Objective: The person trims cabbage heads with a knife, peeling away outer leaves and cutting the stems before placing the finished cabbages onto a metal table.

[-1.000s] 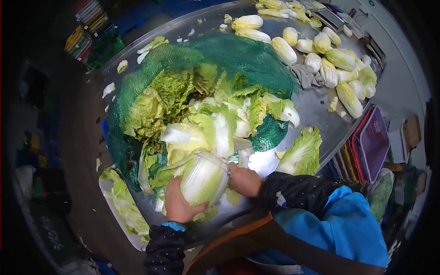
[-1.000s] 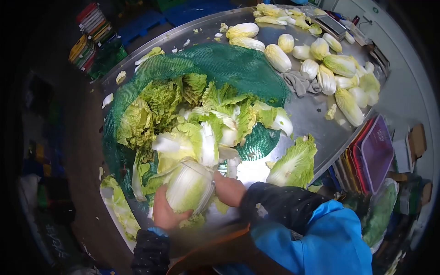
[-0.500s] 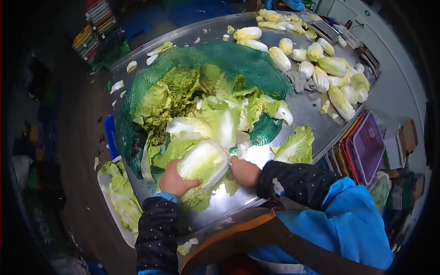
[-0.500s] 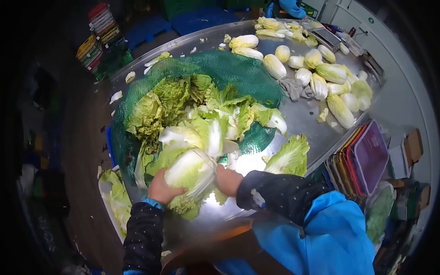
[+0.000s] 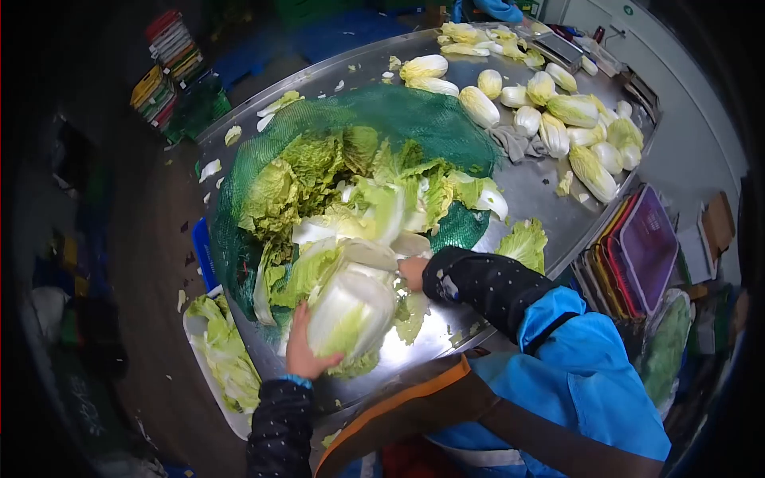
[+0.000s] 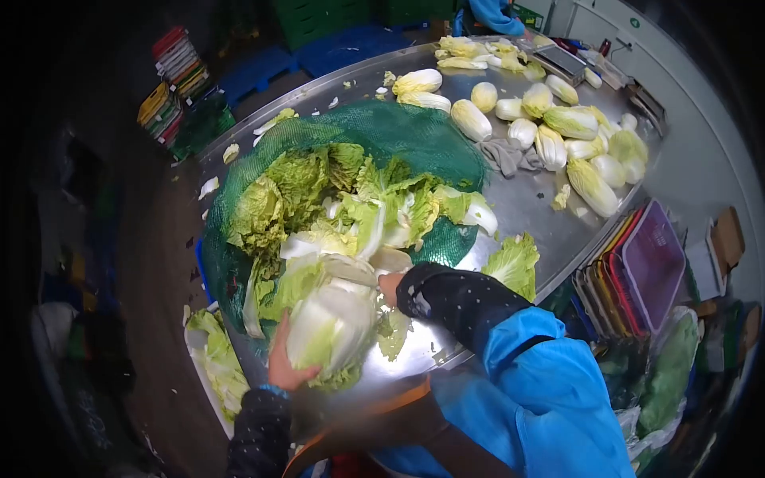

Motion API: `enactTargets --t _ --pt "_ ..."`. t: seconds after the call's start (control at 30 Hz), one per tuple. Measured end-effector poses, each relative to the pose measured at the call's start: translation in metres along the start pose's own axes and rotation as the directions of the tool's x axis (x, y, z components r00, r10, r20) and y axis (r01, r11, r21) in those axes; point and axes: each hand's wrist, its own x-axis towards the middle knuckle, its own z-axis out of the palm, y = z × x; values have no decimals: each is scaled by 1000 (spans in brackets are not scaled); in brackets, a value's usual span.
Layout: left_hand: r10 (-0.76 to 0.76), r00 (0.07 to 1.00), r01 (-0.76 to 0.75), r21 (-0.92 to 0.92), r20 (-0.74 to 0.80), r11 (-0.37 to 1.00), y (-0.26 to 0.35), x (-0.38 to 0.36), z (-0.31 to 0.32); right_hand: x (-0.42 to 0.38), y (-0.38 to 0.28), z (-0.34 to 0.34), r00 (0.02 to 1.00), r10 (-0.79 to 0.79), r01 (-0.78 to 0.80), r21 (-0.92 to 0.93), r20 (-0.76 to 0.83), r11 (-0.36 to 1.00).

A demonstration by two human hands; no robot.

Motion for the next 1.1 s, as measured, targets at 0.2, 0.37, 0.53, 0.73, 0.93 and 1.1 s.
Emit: enactTargets --t 0.2,0.37,0.53,0.73,0.93,1.1 --pt "-116 993 116 -46 2 992 0 -49 -2 25 2 -42 925 -45 71 -57 377 996" --pt "-97 994 96 -12 -56 995 -3 -37 7 -98 -54 -48 916 -28 124 218 -400 968" --pt "-17 999 20 69 -50 997 15 -2 8 -134 -50 -6 927 -100 213 289 -361 934" --pt "-111 994 111 52 -2 993 12 8 9 -119 -63 -9 973 -155 211 395 -170 894" --pt "-161 986 159 48 47 986 19 33 11 -92 -54 -36 997 -76 80 403 -26 912" --pt "-206 978 206 15 15 979 19 34 13 -80 -51 -18 997 82 -71 498 -1 864"
